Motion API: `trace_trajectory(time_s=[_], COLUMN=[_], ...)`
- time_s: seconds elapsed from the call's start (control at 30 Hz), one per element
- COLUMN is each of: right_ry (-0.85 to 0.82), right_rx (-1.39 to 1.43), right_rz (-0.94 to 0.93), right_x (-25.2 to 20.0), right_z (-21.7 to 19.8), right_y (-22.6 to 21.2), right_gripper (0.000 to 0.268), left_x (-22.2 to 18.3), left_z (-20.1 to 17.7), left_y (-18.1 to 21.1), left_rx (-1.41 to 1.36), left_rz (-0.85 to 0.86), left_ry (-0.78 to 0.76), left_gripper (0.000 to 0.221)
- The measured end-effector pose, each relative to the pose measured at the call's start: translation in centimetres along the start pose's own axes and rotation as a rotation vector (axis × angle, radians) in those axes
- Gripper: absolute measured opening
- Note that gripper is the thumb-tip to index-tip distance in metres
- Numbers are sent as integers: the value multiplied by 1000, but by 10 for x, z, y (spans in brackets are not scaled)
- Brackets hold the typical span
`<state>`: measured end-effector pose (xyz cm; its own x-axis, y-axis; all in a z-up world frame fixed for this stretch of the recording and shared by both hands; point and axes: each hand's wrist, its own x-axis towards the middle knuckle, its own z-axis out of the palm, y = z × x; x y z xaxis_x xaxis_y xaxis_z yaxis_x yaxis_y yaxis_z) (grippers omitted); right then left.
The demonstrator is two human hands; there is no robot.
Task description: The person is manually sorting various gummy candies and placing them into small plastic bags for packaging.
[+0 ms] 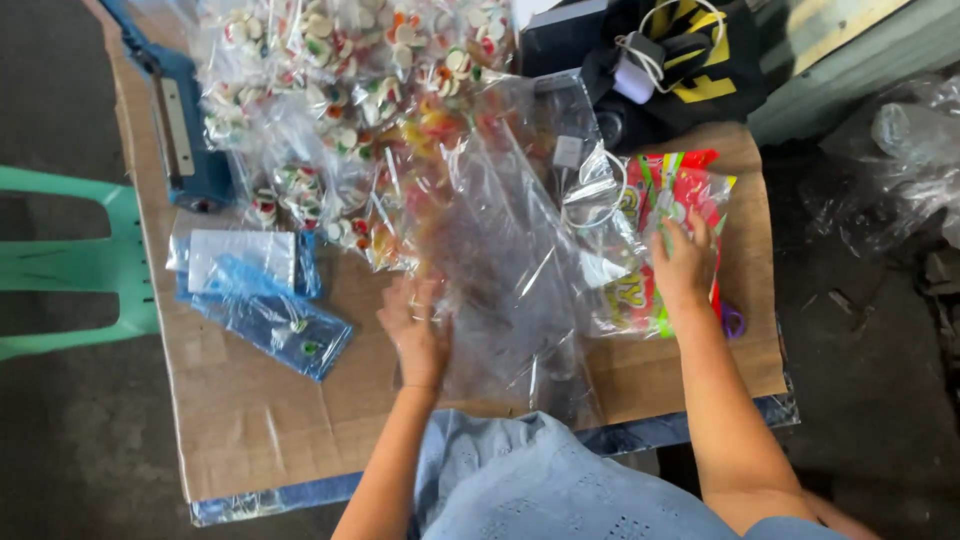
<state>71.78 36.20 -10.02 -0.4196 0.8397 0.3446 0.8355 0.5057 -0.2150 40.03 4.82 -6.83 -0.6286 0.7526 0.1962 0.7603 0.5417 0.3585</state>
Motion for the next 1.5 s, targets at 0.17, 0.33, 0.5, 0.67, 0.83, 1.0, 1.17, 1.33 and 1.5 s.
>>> trace_trajectory(time_s=[0.17, 0.33, 0.5, 0.67, 0.83, 1.0, 1.17, 1.33, 1.5], right_ry=[-83, -672, -356, 0, -109, -73, 40, 27, -532], right_rx=[443, 451, 46, -55, 669, 908, 979, 860, 532], right_rz=[37, 338, 15, -210, -59, 139, 116, 53, 248], right_x=[42, 48, 29, 37, 33, 2, -25, -30, -32], right_z=[18, 12, 48, 30, -50, -164, -188, -173, -93], right_y=[-82, -167, -153, -125, -150, -199, -225, -284, -347], right_gripper=[28, 99, 25, 9, 17, 21, 20, 20, 54], left_x=[11, 29, 38, 30, 30, 13, -23, -45, -69], left_z=[-5, 44, 40, 2, -27, -15, -15, -22, -56], left_y=[-50, -50, -64, -40, -69, -195, -276, -302, -313], left_rx=[-184, -66, -190, -436, -495, 193, 326, 220, 346], left_rz=[-315, -182, -135, -406, -369, -153, -258, -250, -136], left_ry=[-14, -63, 182, -99, -80, 27, -98, -42, -65], left_gripper=[88, 67, 15, 27, 52, 87, 76, 62, 25])
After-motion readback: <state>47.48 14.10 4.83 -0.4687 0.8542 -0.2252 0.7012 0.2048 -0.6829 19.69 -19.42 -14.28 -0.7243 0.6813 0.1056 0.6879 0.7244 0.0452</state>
